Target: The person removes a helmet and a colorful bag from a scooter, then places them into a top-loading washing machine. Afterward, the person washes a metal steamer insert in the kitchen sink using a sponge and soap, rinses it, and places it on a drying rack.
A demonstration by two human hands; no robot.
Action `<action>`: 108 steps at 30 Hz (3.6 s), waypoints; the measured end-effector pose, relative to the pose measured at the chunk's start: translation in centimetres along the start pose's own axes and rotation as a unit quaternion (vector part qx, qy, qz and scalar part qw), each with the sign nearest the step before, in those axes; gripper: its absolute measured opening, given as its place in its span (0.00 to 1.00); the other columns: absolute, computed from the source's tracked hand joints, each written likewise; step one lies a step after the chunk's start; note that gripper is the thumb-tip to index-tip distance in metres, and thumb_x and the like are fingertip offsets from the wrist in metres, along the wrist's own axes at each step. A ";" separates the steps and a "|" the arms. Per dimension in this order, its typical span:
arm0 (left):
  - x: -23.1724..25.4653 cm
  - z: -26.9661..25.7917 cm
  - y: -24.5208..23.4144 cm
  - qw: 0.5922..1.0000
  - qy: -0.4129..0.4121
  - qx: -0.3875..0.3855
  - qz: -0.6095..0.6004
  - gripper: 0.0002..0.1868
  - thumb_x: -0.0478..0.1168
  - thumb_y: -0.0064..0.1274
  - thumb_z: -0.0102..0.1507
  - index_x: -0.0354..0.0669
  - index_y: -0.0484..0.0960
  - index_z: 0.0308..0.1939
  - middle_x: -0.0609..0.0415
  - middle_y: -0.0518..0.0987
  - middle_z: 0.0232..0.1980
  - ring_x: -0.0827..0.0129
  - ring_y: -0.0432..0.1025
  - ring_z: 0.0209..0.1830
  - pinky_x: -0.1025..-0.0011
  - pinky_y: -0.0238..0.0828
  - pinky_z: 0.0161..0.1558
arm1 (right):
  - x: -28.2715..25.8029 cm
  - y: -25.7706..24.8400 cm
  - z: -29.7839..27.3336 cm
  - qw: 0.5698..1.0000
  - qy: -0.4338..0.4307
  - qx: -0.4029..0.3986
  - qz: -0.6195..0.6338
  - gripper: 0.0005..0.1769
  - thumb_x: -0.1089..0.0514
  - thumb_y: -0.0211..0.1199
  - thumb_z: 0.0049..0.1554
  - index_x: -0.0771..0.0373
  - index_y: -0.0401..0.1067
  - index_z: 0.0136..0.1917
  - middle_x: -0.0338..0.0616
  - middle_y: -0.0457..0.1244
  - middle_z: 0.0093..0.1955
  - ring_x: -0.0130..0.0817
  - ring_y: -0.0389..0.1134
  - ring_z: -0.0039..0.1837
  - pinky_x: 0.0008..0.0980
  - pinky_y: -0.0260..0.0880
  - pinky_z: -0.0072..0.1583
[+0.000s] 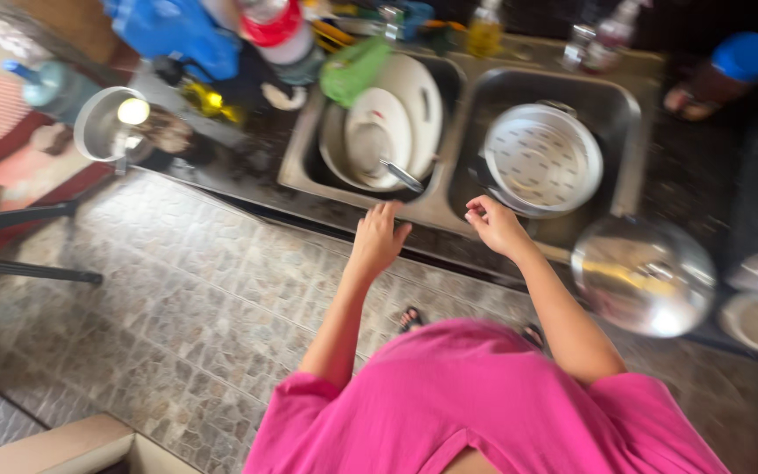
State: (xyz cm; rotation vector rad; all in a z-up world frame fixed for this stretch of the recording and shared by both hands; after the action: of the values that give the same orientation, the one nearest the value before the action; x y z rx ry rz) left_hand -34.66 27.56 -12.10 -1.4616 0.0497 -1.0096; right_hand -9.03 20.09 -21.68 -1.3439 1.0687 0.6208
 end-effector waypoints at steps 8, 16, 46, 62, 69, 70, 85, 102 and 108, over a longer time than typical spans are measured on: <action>-12.2 -0.2 -3.8 0.997 -0.069 0.033 -0.019 0.23 0.40 0.62 0.59 0.40 0.76 0.57 0.44 0.79 0.53 0.47 0.72 0.53 0.54 0.68 0.52 | -2.6 9.2 13.5 0.998 0.015 -0.041 0.045 0.11 0.58 0.62 0.61 0.64 0.75 0.56 0.42 0.71 0.45 0.30 0.72 0.41 0.31 0.71 0.45; -17.2 5.1 -5.0 0.992 -0.114 0.048 -0.026 0.15 0.42 0.60 0.59 0.42 0.83 0.49 0.45 0.82 0.50 0.47 0.75 0.51 0.55 0.71 0.51 | -6.7 14.0 30.0 0.992 -0.115 -0.041 -0.036 0.09 0.56 0.62 0.61 0.60 0.78 0.53 0.46 0.71 0.43 0.37 0.73 0.41 0.37 0.72 0.46; -38.7 32.8 -5.0 0.978 -0.070 0.110 -0.161 0.12 0.33 0.54 0.62 0.39 0.83 0.49 0.44 0.84 0.48 0.51 0.76 0.50 0.61 0.72 0.53 | -9.4 33.7 44.1 0.938 -0.288 -0.014 -0.191 0.04 0.62 0.64 0.55 0.59 0.76 0.45 0.49 0.71 0.50 0.48 0.72 0.54 0.43 0.72 0.56; -39.7 34.9 6.7 0.831 -0.274 0.026 -0.483 0.18 0.46 0.56 0.68 0.29 0.79 0.45 0.49 0.83 0.37 0.70 0.70 0.35 0.70 0.67 0.42 | -10.8 15.7 41.5 0.903 0.086 0.200 0.371 0.08 0.60 0.66 0.62 0.68 0.74 0.51 0.46 0.69 0.42 0.32 0.72 0.38 0.29 0.75 0.39; -34.2 39.4 -1.4 0.791 -0.198 -0.022 -0.578 0.19 0.36 0.57 0.62 0.34 0.76 0.57 0.60 0.82 0.44 0.79 0.74 0.44 0.78 0.68 0.48 | -15.2 16.4 46.4 0.916 -0.231 0.151 -0.291 0.09 0.64 0.67 0.53 0.54 0.83 0.46 0.68 0.65 0.60 0.60 0.69 0.57 0.49 0.73 0.54; -33.4 40.3 -2.1 0.782 -0.179 -0.027 -0.597 0.23 0.34 0.58 0.61 0.36 0.74 0.60 0.62 0.82 0.47 0.81 0.75 0.47 0.80 0.69 0.51 | -15.6 15.2 45.8 0.934 -0.217 0.186 -0.213 0.08 0.64 0.65 0.55 0.57 0.80 0.49 0.64 0.66 0.61 0.55 0.70 0.57 0.45 0.74 0.54; -26.8 51.4 -1.5 0.886 0.153 0.087 -0.429 0.37 0.24 0.56 0.65 0.43 0.62 0.76 0.46 0.68 0.70 0.53 0.60 0.76 0.59 0.61 0.74 | -6.1 8.0 27.5 0.938 0.073 0.312 -0.130 0.08 0.59 0.66 0.60 0.62 0.72 0.52 0.49 0.68 0.50 0.42 0.71 0.45 0.41 0.72 0.50; -34.8 43.9 13.7 0.974 0.101 -0.199 0.023 0.23 0.45 0.42 0.68 0.42 0.78 0.64 0.40 0.76 0.67 0.45 0.71 0.65 0.50 0.68 0.61 | -18.2 13.3 49.0 0.963 -0.161 0.166 -0.141 0.10 0.62 0.59 0.60 0.60 0.75 0.55 0.53 0.70 0.54 0.55 0.71 0.54 0.47 0.72 0.55; -32.0 43.9 7.4 0.985 -0.032 -0.142 -0.095 0.19 0.45 0.49 0.67 0.42 0.79 0.58 0.39 0.78 0.61 0.45 0.72 0.62 0.53 0.68 0.62 | -12.7 16.2 60.4 0.929 -0.211 0.158 -0.259 0.22 0.70 0.56 0.53 0.59 0.75 0.60 0.47 0.67 0.61 0.51 0.67 0.63 0.48 0.71 0.60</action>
State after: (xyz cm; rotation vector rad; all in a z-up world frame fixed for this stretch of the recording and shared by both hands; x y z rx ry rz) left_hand -24.35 79.19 -27.27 -1.7832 0.0085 -1.1437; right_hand -13.19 83.67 -24.49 -1.0793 0.4098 0.3000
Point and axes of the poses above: each hand's wrist, its own z-axis towards the middle knuckle, its own y-axis out of the palm, x = y × z, the point moved 4 cm from there along z, towards the middle knuckle
